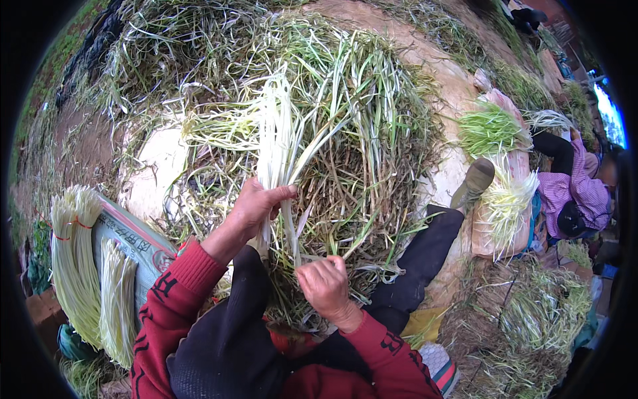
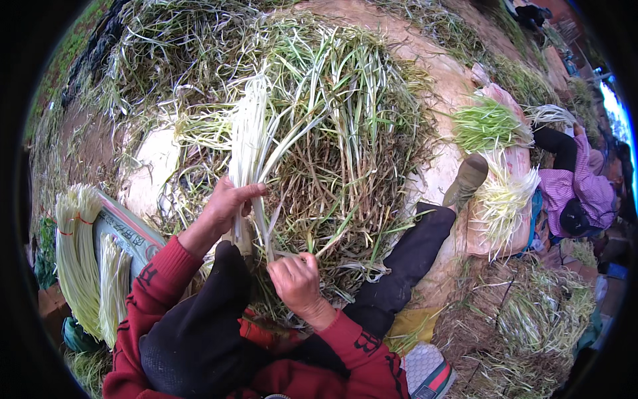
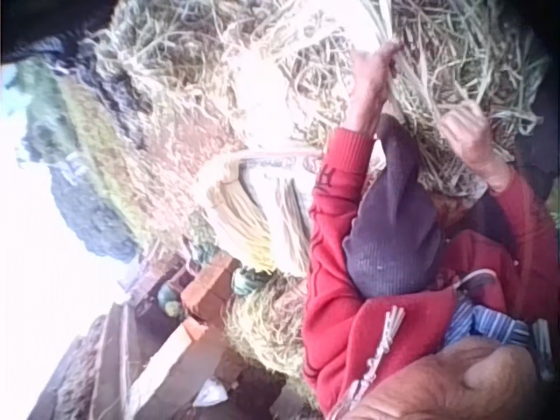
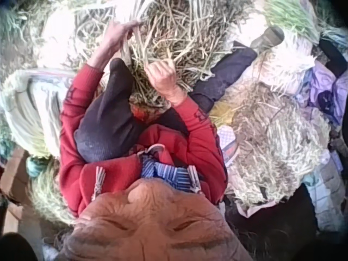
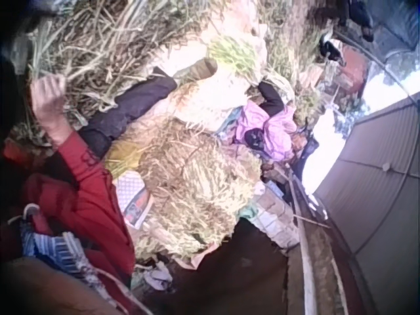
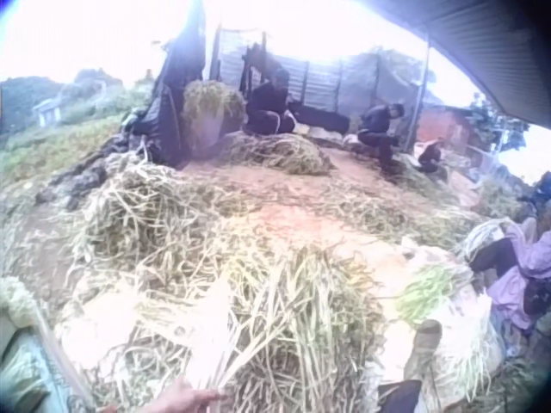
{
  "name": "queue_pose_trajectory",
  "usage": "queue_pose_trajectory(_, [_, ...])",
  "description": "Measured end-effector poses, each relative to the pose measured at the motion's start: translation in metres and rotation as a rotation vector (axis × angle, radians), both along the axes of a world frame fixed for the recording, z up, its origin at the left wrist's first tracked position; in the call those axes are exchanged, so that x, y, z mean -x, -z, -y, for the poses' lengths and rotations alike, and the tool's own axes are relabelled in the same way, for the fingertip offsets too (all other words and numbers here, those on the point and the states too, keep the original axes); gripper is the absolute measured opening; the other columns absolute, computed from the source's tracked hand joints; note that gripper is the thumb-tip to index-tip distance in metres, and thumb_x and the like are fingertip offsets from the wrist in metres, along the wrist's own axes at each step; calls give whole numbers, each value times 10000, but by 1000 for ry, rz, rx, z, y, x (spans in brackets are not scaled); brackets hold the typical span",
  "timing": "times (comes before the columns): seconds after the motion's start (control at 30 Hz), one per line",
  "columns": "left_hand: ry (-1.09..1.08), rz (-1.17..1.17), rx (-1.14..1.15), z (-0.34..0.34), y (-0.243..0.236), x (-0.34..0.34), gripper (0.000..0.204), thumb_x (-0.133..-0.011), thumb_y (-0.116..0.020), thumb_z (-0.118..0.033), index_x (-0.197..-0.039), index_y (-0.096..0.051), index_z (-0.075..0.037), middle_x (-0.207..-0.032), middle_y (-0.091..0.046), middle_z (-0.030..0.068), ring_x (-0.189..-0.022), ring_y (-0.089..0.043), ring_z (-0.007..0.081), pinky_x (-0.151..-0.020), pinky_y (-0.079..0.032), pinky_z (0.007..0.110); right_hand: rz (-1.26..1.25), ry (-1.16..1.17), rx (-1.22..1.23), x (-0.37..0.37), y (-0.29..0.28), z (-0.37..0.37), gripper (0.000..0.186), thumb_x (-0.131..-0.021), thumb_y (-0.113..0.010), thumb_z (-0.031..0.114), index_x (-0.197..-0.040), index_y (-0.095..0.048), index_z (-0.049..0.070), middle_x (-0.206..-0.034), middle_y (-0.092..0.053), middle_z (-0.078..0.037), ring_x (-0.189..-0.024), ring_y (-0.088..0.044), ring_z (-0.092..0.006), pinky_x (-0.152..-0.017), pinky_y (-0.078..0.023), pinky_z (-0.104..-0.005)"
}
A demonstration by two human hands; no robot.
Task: The person sits on the ground and sorts long, pale plant stalks from a large pile, aligning them into bundles and placing them on a nearby container. The hands repeatedly pick, align, and set down stalks while other workers are visible in the background.
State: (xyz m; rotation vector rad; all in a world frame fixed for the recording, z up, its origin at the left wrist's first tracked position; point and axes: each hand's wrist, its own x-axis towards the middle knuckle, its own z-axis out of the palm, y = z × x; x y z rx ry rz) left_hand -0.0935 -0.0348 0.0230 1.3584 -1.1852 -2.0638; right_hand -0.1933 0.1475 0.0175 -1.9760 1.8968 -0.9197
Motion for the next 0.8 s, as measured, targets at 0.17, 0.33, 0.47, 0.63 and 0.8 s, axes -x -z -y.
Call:
queue_pose_trajectory(0.17, [-31, -17, -22, -3, 5, -15, 144, -748, -692, -122, -736, -570, -46, -557, -521, -9, -425, -433, 64, -382, -341, 203, -7, -175, -222, -8, 36, -82, 124, -729, -648, 115, -710, -527, 95, -628, -492, -32, -598, -529, -201, -656, -397, -339])
queue_pose_trajectory(0.33, [29, 11, -5, 0, 13, -24, 154, -741, -703, -119, -788, -586, -29, -602, -544, -7, -429, -427, 66, -388, -349, 200, -65, -249, -394, -9, 95, -134, 99, -726, -609, 124, -696, -520, 94, -622, -491, -42, -597, -534, -219, -598, -400, -330])
queue_pose_trajectory(0.47, [-129, -2, 104, 19, 14, -37, 162, -766, -688, -168, -793, -604, -33, -606, -557, -7, -422, -421, 58, -393, -352, 187, -259, -535, -873, -15, 119, -169, 105, -736, -539, 153, -757, -610, 78, -720, -614, -62, -713, -614, -227, -625, -452, -336])
queue_pose_trajectory(0.63, [-115, -69, 166, 66, -25, -49, 161, -776, -676, -171, -801, -598, -32, -655, -599, 29, -441, -454, 48, -390, -356, 177, -244, -542, -1287, -14, 102, -142, 202, -769, -542, 245, -780, -660, 82, -795, -659, -95, -738, -642, -258, -607, -486, -397])
queue_pose_trajectory(0.8, [-9, -83, -34, 39, -1, -69, 163, -776, -671, -179, -851, -586, -62, -699, -616, 15, -486, -485, 52, -401, -357, 180, 207, 28, -407, 27, 9, -11, 101, -791, -633, 175, -768, -629, 76, -691, -586, -70, -585, -577, -223, -519, -472, -317])
